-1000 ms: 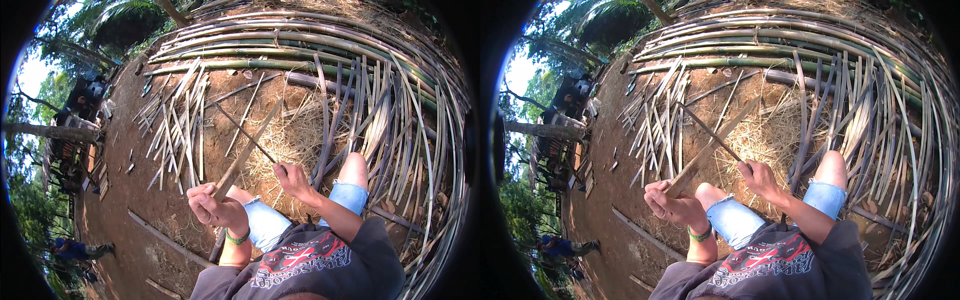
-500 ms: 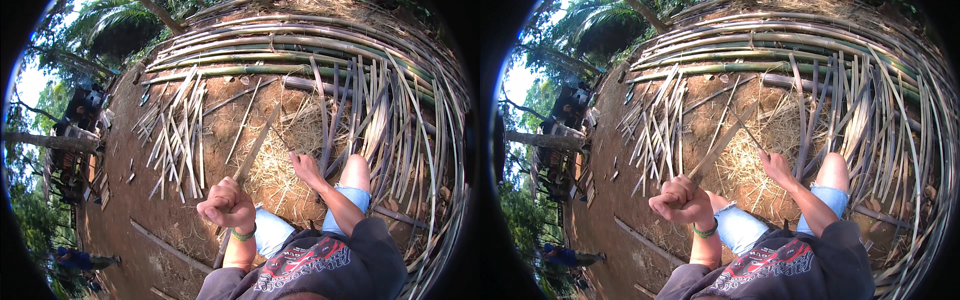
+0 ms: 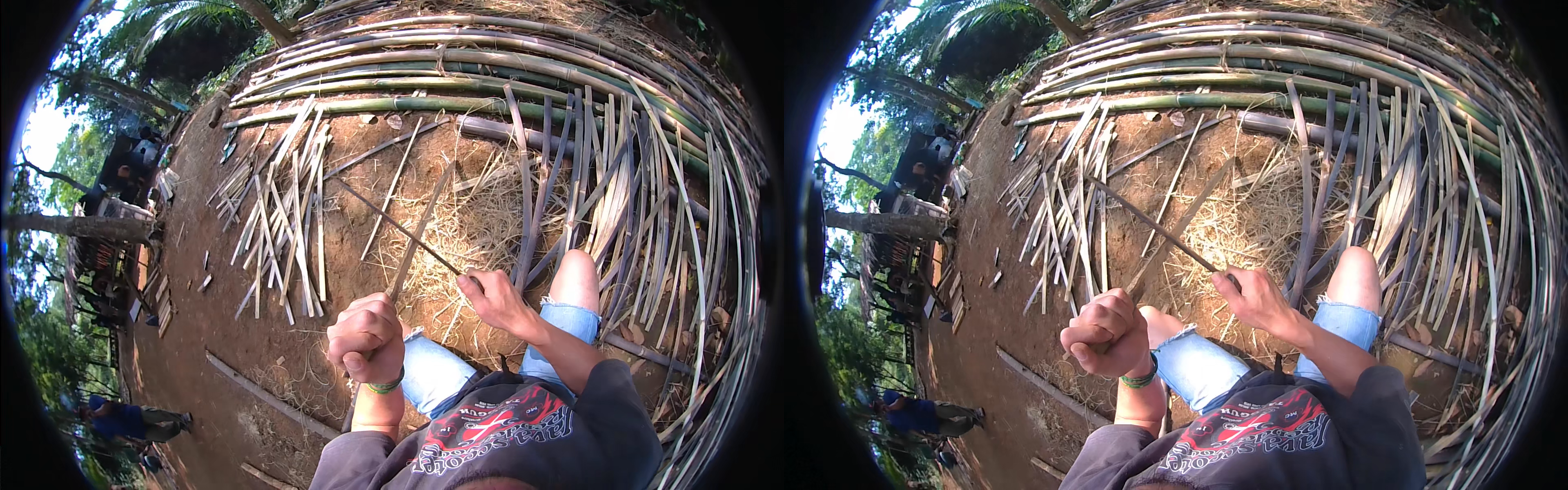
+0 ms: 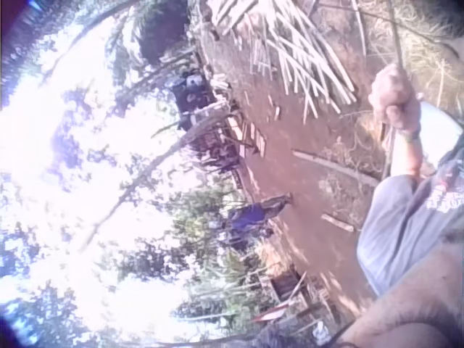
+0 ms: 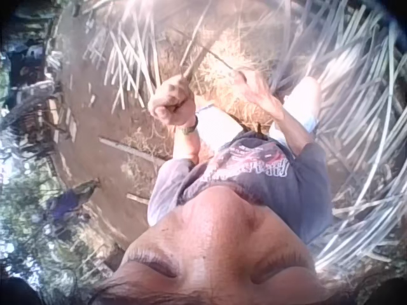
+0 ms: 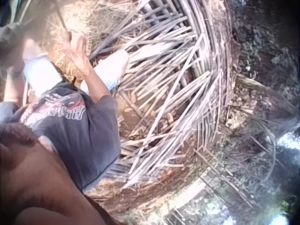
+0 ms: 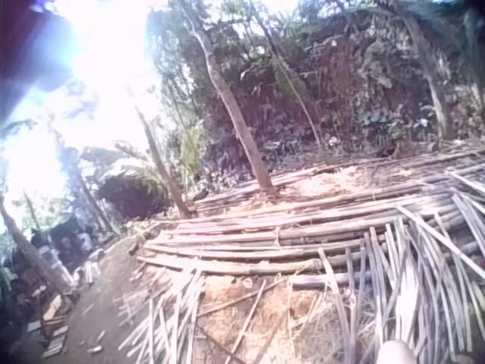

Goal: The person sits on the ground and uses a large knife to split long bamboo poles into thin strips. They repeatedly strike the bamboo against a wooden stake to drive the knife through the material, then gather the resulting strips and place them in a pile.

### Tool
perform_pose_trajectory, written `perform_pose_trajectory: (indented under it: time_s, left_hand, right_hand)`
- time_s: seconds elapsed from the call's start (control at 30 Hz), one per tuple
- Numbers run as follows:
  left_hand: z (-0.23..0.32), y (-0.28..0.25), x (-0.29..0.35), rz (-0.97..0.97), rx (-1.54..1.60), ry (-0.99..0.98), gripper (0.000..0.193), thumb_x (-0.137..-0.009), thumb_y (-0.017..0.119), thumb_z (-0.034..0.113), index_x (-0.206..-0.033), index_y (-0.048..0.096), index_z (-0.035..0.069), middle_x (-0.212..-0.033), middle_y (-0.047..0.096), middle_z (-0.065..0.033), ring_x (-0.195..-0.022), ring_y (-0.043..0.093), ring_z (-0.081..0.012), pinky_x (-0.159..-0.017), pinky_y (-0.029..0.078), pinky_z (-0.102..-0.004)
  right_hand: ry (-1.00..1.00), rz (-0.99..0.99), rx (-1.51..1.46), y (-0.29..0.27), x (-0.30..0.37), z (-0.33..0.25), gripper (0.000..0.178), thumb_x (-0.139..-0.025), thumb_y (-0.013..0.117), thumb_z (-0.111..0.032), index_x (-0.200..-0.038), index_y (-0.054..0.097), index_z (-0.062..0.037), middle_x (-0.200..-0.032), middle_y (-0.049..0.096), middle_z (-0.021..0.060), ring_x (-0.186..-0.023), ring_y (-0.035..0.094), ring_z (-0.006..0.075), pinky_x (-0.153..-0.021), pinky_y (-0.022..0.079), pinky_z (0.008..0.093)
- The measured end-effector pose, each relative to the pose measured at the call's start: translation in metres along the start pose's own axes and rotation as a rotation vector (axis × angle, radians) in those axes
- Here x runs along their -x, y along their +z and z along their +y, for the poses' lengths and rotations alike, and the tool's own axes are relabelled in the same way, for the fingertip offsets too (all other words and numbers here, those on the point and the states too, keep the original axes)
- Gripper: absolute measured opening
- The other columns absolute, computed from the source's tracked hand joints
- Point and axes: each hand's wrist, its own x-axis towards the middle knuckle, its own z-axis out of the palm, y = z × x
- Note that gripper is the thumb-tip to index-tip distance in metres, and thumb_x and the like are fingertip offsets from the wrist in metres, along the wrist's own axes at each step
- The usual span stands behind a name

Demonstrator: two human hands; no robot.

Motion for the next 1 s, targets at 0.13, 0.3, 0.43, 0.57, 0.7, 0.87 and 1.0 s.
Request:
perform_pose_trajectory:
  time_s: [0.13,0.3,0.43,0.57,0.7,0.87,1.0]
  left_hand:
    - [0.001,-0.002,-0.001,-0.022,-0.011,-0.015,0.052,-0.102,0.043,0.039,-0.063,0.028,0.009,-0.045,0.031,-0.0009,-0.035,0.028,-0.0115,-0.036,0.021,-0.0264]
    - [0.0,0.004,-0.004,-0.007,-0.02,-0.019,0.056,-0.101,0.046,0.04,-0.059,0.023,0.01,-0.044,0.03,-0.0004,-0.035,0.029,-0.0115,-0.036,0.021,-0.0256]
    - [0.001,-0.003,-0.002,0.007,0.0,-0.009,0.054,-0.101,0.045,0.037,-0.06,0.024,0.01,-0.044,0.031,-0.0008,-0.035,0.029,-0.0112,-0.036,0.021,-0.0257]
    - [0.002,-0.001,-0.001,0.004,0.005,0.016,0.052,-0.102,0.044,0.036,-0.061,0.026,0.009,-0.045,0.032,-0.0014,-0.034,0.03,-0.011,-0.035,0.022,-0.0261]
    - [-0.003,0.006,0.01,0.128,0.013,0.002,0.044,-0.103,0.044,0.034,-0.069,0.034,0.007,-0.047,0.033,-0.0017,-0.037,0.031,-0.0128,-0.039,0.024,-0.0286]
    - [0.009,0.011,0.012,0.4,-0.138,-0.034,0.035,-0.105,0.034,0.036,-0.081,0.035,0.01,-0.055,0.032,-0.0002,-0.046,0.027,-0.0115,-0.05,0.029,-0.0281]
    - [0.023,0.025,0.01,0.625,-0.113,0.004,0.038,-0.107,0.028,0.033,-0.075,0.031,0.013,-0.057,0.025,0.003,-0.049,0.018,-0.0081,-0.05,0.024,-0.0252]
  right_hand:
    - [-0.191,-0.121,-0.044,-0.005,0.01,-0.027,0.044,-0.099,0.054,-0.036,-0.074,0.058,0.0003,-0.047,0.045,0.0191,-0.043,0.052,0.0358,-0.046,0.039,0.0426]
    - [0.15,0.033,0.064,-0.007,-0.024,0.042,0.054,-0.099,0.052,-0.042,-0.07,0.058,0.0036,-0.051,0.049,0.0202,-0.046,0.049,0.0312,-0.051,0.041,0.0439]
    - [-0.061,0.013,-0.022,0.007,0.001,-0.003,0.054,-0.099,0.052,-0.043,-0.071,0.059,0.0028,-0.05,0.047,0.02,-0.046,0.052,0.0341,-0.05,0.041,0.0443]
    - [-0.083,0.017,0.026,0.015,-0.004,0.03,0.056,-0.1,0.048,-0.046,-0.067,0.055,-0.0018,-0.047,0.046,0.0136,-0.042,0.05,0.0269,-0.045,0.037,0.0432]
    - [0.275,0.091,0.136,0.004,-0.046,0.124,0.064,-0.101,0.044,-0.052,-0.06,0.053,-0.0041,-0.047,0.046,0.008,-0.042,0.045,0.0204,-0.047,0.037,0.0417]
    - [0.074,-0.024,-0.064,0.024,-0.013,-0.002,0.058,-0.099,0.049,-0.048,-0.07,0.057,0.0016,-0.051,0.049,0.0196,-0.045,0.052,0.0334,-0.047,0.04,0.0439]
    - [-0.234,-0.087,-0.181,0.029,0.037,-0.046,0.054,-0.099,0.051,-0.047,-0.073,0.056,0.0008,-0.049,0.047,0.0181,-0.042,0.052,0.0327,-0.045,0.039,0.043]
